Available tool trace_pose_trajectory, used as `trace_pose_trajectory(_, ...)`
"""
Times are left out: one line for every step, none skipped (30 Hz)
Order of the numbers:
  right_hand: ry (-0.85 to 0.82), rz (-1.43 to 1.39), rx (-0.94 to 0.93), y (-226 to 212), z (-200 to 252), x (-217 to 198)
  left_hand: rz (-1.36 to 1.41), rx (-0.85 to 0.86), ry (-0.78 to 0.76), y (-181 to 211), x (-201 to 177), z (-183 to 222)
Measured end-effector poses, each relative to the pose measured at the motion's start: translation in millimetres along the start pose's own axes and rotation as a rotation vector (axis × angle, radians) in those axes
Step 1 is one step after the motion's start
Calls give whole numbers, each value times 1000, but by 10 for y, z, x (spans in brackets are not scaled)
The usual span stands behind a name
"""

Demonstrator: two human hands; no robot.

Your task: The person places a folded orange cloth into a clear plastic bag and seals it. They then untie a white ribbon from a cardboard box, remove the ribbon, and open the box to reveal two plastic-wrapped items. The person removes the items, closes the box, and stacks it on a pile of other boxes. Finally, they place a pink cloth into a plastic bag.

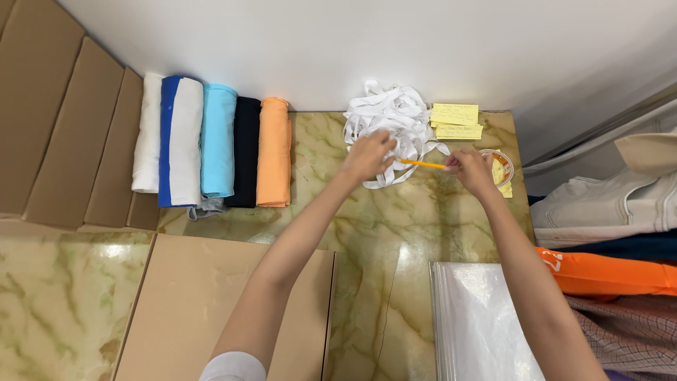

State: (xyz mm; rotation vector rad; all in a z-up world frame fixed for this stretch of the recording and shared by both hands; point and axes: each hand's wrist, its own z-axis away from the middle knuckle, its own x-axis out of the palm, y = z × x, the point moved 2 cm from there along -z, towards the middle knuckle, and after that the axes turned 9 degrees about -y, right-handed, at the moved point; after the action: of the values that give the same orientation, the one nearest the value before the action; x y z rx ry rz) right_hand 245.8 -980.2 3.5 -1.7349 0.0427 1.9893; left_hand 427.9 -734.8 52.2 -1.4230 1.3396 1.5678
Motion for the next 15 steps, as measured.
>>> trace_pose_trajectory(1,-1,1,-10,66,-22,-1,2,0,29,186,50)
trace_pose_trajectory(-31,-52,1,-15,126,-37,79,-3,-144,52,404,92)
trace_pose_trajectory(-63,-103,5,-1,198,-57,161,-5,-288,91,632,125)
trace_pose_trajectory(-62,-103,9,41,259,-62,162,-1,-289,64,789,140)
trace_pose_trajectory(-55,-117,6,98,337,-69,201,-69,-402,42,983,153)
trace_pose_trajectory(-48,-132,2,159,411,-75,239,-138,-516,20,1181,162)
trace_pose_trajectory(-46,-129,11,230,465,-79,242,-129,-517,-2,1184,130)
trace_pose_trajectory(-54,-106,17,304,514,-81,311,-141,-494,-28,1186,91)
trace_pose_trajectory(-63,-83,23,374,557,-81,379,-153,-472,-62,1188,53)
trace_pose_trajectory(-62,-81,31,343,597,-118,382,-145,-474,-67,1147,-13)
trace_pose_trajectory(-69,-24,18,299,630,-148,416,-170,-455,-86,1105,-71)
trace_pose_trajectory(-76,34,6,253,658,-178,451,-195,-436,-108,1062,-131)
trace_pose_trajectory(-75,35,10,229,635,-164,451,-191,-437,-138,1113,-195)
trace_pose_trajectory(-73,44,8,201,611,-150,444,-198,-395,-174,1157,-262)
trace_pose_trajectory(-71,53,3,165,575,-127,435,-207,-352,-222,1197,-318)
